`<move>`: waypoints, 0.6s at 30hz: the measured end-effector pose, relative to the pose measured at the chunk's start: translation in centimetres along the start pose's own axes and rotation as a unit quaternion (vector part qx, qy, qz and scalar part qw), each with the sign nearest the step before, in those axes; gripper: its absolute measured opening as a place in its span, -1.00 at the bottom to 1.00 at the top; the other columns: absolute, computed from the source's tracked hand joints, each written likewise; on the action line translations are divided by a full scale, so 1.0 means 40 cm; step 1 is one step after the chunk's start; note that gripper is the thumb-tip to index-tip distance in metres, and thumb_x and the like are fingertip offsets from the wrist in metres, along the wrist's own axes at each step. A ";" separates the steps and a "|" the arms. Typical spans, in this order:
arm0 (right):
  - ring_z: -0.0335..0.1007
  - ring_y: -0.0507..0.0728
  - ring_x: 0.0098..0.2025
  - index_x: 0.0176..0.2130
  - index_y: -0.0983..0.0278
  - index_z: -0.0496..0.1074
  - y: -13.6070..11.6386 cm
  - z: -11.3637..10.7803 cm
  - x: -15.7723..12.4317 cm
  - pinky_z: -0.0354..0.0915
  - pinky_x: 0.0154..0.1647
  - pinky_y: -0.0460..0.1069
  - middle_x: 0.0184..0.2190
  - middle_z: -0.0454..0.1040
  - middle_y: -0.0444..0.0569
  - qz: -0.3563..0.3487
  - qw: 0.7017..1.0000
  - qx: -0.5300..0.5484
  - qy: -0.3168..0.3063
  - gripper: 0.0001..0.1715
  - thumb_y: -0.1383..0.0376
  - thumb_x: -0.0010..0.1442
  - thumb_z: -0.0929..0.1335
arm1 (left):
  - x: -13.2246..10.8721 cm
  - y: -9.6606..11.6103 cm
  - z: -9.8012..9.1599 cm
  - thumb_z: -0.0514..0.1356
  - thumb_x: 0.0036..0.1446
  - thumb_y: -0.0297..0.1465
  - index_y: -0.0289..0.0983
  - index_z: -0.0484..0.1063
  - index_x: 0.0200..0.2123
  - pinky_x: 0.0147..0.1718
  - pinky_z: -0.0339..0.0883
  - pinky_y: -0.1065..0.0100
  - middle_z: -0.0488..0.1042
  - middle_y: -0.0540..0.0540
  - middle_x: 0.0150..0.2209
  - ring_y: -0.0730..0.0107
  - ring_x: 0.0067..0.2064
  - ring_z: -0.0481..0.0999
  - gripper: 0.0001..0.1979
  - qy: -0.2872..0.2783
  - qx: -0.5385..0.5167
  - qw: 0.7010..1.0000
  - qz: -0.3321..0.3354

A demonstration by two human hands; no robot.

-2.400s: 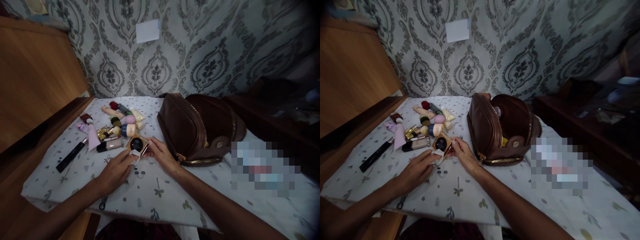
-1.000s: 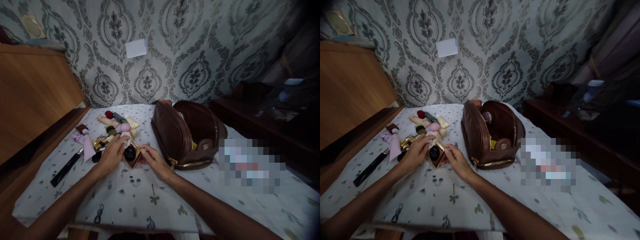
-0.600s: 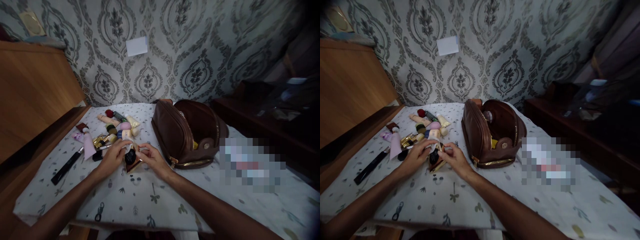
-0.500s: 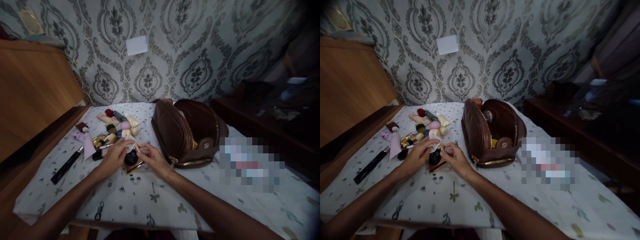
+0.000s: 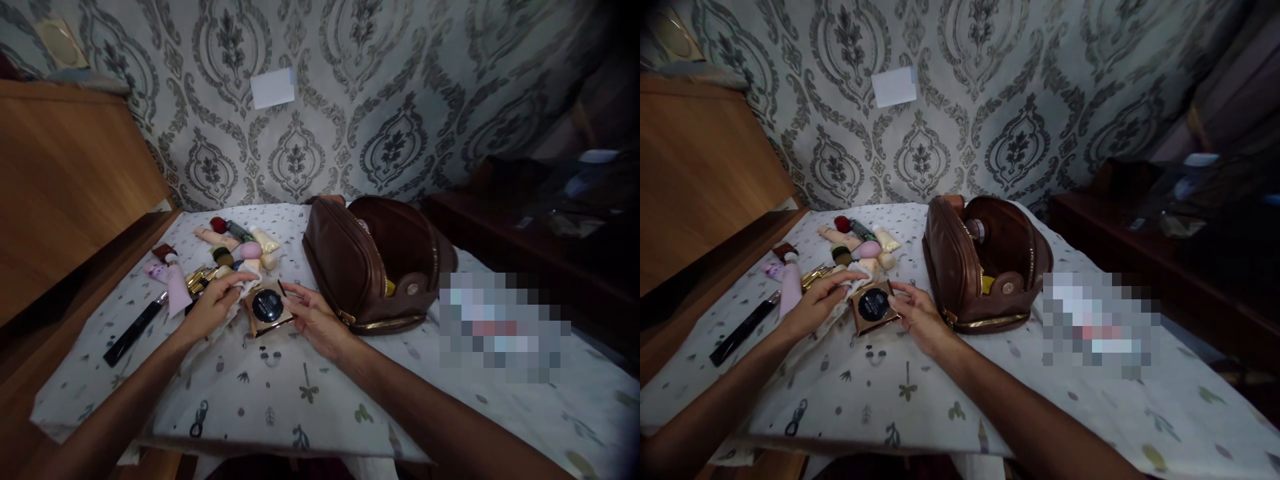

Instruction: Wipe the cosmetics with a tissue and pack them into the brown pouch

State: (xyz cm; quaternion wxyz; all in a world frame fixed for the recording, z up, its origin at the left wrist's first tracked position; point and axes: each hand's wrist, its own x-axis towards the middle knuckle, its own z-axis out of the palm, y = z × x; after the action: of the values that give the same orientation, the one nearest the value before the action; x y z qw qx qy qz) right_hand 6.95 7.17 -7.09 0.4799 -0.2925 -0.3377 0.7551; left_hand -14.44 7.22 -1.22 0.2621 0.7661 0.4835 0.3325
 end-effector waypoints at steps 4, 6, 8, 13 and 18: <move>0.53 0.03 -0.33 -0.09 0.28 0.48 -0.007 0.007 0.000 0.43 -0.24 -0.07 -0.32 0.61 -0.10 0.017 0.997 0.073 0.024 -0.43 0.31 -0.13 0.60 | -0.010 0.005 0.013 0.05 0.23 -0.33 -0.27 0.49 0.01 0.12 0.25 0.17 0.53 -0.13 0.02 0.14 0.10 0.45 -0.64 0.069 -0.032 0.997 -0.020; 0.53 0.03 -0.33 -0.10 0.26 0.47 -0.006 0.008 0.001 0.45 -0.26 -0.07 -0.31 0.61 -0.10 0.019 0.994 0.107 0.031 -0.45 0.37 -0.11 0.59 | -0.014 0.005 0.027 0.07 0.23 -0.31 -0.27 0.49 0.02 0.09 0.27 0.16 0.53 -0.14 0.00 0.14 0.07 0.46 -0.64 0.103 -0.017 0.994 -0.009; 0.55 0.04 -0.31 -0.07 0.24 0.44 -0.003 0.006 0.002 0.47 -0.28 -0.06 -0.28 0.61 -0.09 0.027 0.990 0.135 0.031 -0.45 0.41 -0.07 0.57 | -0.017 0.005 0.041 0.06 0.24 -0.31 -0.26 0.49 0.04 0.03 0.30 0.16 0.52 -0.15 -0.04 0.15 0.02 0.46 -0.63 0.125 0.013 0.992 0.005; 0.58 0.08 -0.26 -0.09 0.23 0.43 0.005 -0.002 0.007 0.52 -0.28 -0.03 -0.20 0.60 -0.06 0.036 0.979 0.199 0.015 -0.53 0.52 0.00 0.50 | -0.033 0.024 0.065 0.03 0.31 -0.29 -0.24 0.45 0.11 -0.05 0.33 0.18 0.47 -0.14 -0.15 0.19 -0.08 0.46 -0.61 0.138 0.065 0.988 0.020; 0.58 0.12 -0.21 -0.12 0.27 0.44 0.002 -0.011 0.010 0.53 -0.19 0.02 -0.20 0.59 -0.01 0.024 0.974 0.224 0.009 -0.60 0.56 0.05 0.46 | -0.052 0.035 0.087 0.18 0.24 -0.20 -0.20 0.38 0.19 0.09 0.27 0.09 0.44 -0.19 0.03 0.06 0.10 0.40 -0.52 0.118 0.080 0.989 0.049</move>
State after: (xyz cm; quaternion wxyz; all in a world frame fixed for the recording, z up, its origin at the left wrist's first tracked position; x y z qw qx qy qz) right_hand 7.07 7.62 -7.46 0.5177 -0.1926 -0.1483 0.8203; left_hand -11.64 4.51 -2.97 0.1249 0.7630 0.4975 0.3933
